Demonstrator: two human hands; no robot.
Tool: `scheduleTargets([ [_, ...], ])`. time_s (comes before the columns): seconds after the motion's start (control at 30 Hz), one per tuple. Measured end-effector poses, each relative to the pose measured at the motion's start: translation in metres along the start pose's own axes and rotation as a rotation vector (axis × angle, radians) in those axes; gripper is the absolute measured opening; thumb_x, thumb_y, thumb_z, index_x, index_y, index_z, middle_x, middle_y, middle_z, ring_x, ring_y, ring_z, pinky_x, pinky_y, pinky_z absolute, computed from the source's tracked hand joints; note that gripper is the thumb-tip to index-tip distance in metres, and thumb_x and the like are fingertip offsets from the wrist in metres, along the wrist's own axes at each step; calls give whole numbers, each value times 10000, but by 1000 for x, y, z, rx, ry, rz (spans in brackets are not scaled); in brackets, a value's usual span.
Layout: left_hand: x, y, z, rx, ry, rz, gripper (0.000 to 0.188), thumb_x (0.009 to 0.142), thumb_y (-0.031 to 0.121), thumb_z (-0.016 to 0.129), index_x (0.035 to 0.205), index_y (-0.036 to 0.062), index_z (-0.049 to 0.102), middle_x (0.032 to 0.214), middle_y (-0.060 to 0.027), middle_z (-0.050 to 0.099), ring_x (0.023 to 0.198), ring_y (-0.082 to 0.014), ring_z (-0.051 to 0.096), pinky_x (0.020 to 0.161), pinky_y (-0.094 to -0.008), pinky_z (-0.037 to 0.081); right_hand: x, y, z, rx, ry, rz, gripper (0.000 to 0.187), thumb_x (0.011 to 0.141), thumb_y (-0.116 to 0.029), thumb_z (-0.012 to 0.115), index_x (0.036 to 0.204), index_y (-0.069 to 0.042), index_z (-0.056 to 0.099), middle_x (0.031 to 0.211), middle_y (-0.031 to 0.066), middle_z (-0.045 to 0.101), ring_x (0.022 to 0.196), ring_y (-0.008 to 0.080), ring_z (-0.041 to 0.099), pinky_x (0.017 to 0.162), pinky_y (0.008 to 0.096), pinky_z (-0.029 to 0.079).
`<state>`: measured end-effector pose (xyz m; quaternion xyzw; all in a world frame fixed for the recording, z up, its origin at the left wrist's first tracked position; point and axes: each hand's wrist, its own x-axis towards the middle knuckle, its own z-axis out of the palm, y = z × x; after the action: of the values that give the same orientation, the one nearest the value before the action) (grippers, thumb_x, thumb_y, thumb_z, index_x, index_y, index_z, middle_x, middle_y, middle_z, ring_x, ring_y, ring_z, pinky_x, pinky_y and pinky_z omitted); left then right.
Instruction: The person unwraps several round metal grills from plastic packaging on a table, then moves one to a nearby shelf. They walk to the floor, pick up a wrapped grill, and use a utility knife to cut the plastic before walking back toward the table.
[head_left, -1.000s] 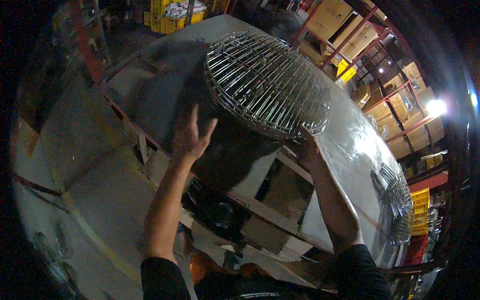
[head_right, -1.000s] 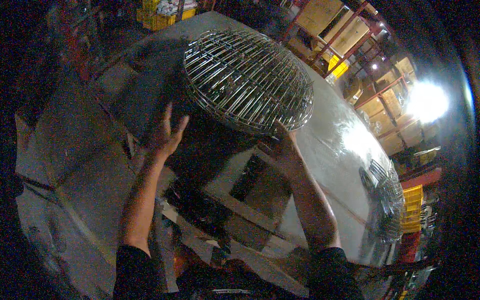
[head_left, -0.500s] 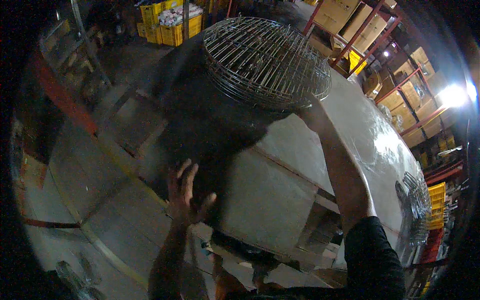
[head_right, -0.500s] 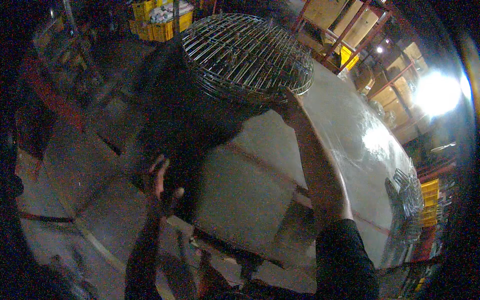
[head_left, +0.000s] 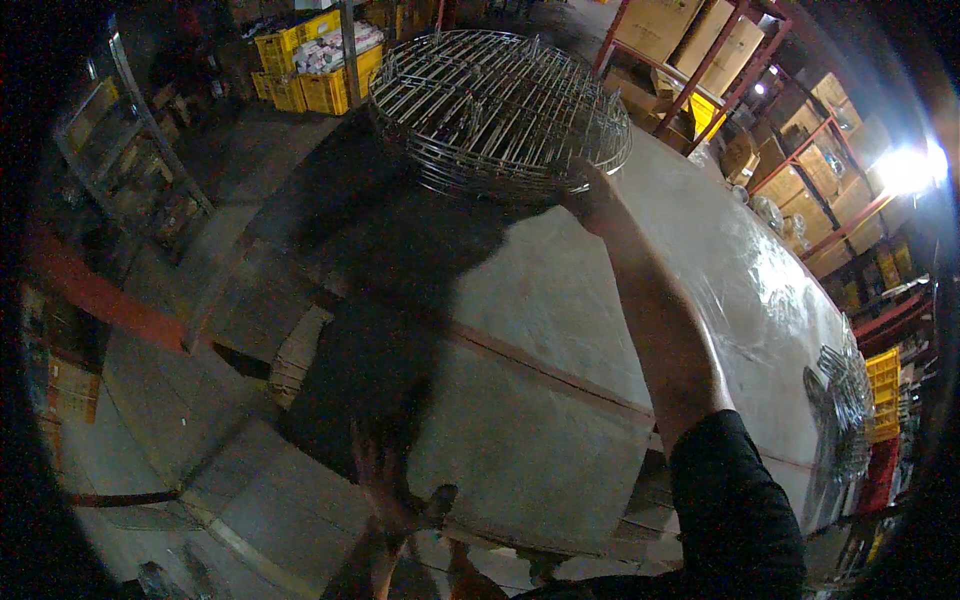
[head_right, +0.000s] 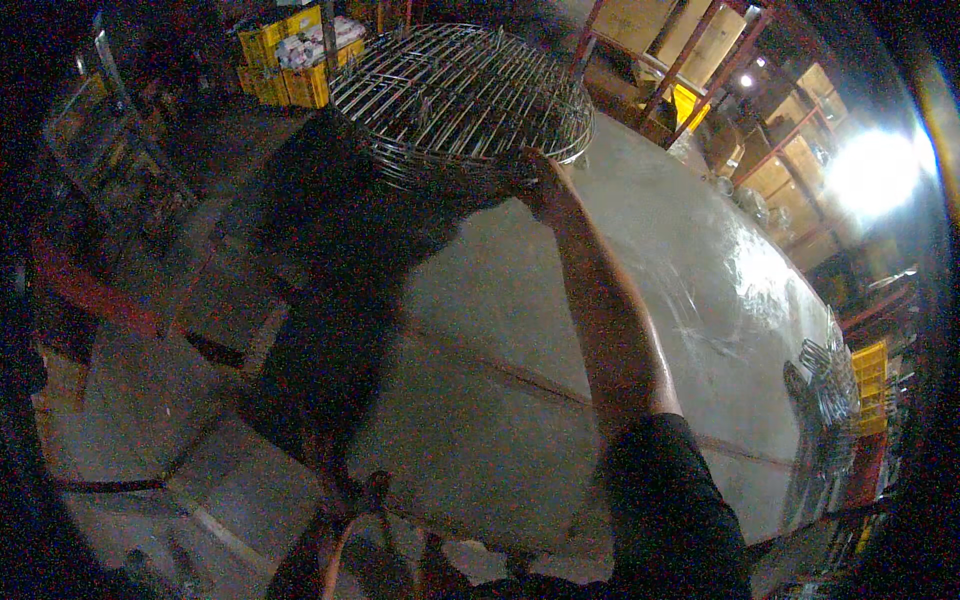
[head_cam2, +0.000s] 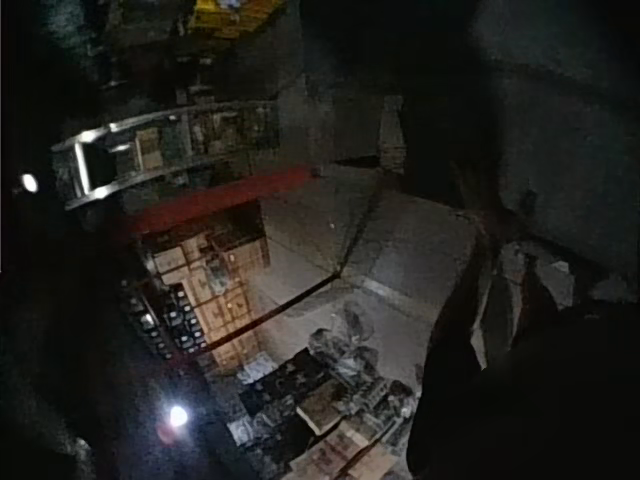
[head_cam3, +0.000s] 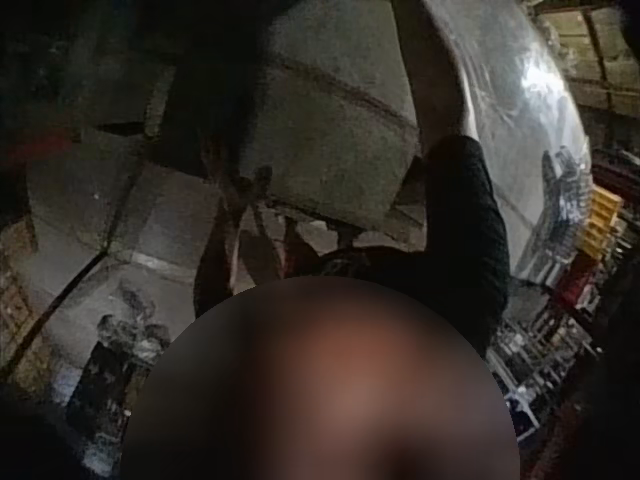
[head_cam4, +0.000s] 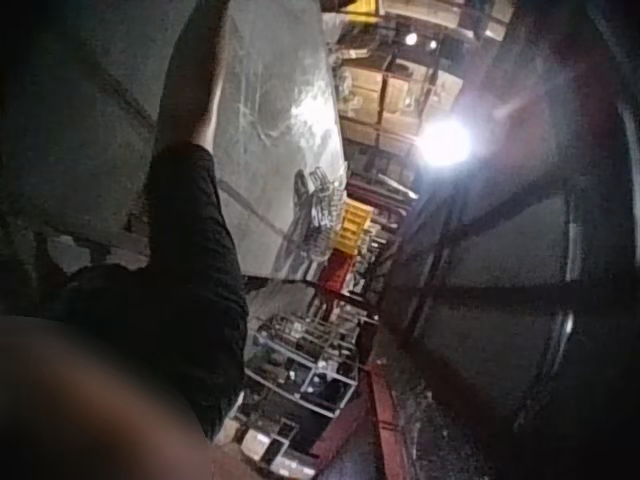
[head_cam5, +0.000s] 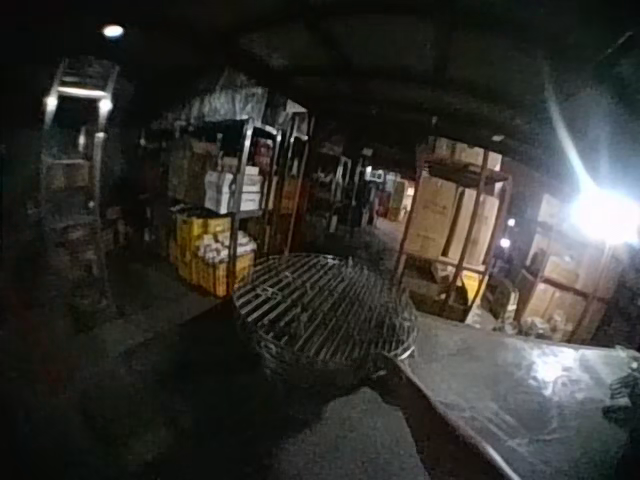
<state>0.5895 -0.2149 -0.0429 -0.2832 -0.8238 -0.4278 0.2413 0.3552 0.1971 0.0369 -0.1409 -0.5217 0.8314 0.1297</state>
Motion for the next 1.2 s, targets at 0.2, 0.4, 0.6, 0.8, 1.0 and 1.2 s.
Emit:
scheduleTargets([
  [0.2, -23, 40, -6, 29, -145, -73, 711, 705, 547, 624, 1177, 24, 530, 1229, -190, 517, 1205, -415, 406, 1052, -591, 194, 5, 3, -6, -50, -202, -111, 419, 849, -220, 603, 1219, -93, 450, 1088, 125, 569, 973, 276, 590, 796, 390, 530],
  [0.4, -39, 62, -8, 51, -194, -139, 707, 702, 563, 616, 1157, 28, 537, 1171, -182, 548, 1159, -404, 437, 1041, -593, 206, 31, 16, -23, -92, -289, -159, 479, 806, -272, 667, 1201, -83, 472, 1033, 119, 600, 893, 274, 608, 729, 413, 540],
  [0.6, -39, 69, -9, 57, -169, -159, 683, 716, 547, 617, 1149, 25, 536, 1178, -188, 540, 1159, -408, 436, 1034, -600, 212, 44, 14, -33, -9, -164, -12, 603, 778, -324, 712, 1268, -166, 398, 1100, 105, 571, 918, 281, 612, 689, 418, 551],
  [0.8, -36, 69, -10, 41, -198, -147, 687, 713, 531, 635, 1161, 23, 521, 1206, -193, 517, 1174, -408, 427, 1042, -601, 189, 21, 33, -8, -37, 141, -210, 626, 777, -414, 714, 1252, -106, 446, 1080, 93, 561, 929, 215, 576, 682, 363, 525],
  [1.0, -34, 62, -30, 50, -217, -147, 690, 721, 519, 647, 1198, 41, 506, 1236, -188, 500, 1193, -404, 414, 1038, -611, 191, -4, 58, 27, -608, 573, -545, 873, 755, -363, 738, 1393, -56, 227, 1314, 135, 450, 1180, 275, 456, 958, 398, 394],
  [1.2, -46, 58, -58, 47, -203, -172, 704, 747, 516, 631, 1218, 12, 488, 1210, -180, 512, 1183, -417, 415, 1023, -623, 229, -81, 92, 91, -375, 230, -532, 637, 863, -294, 616, 1348, -50, 282, 1248, 113, 474, 1097, 250, 459, 952, 388, 375],
])
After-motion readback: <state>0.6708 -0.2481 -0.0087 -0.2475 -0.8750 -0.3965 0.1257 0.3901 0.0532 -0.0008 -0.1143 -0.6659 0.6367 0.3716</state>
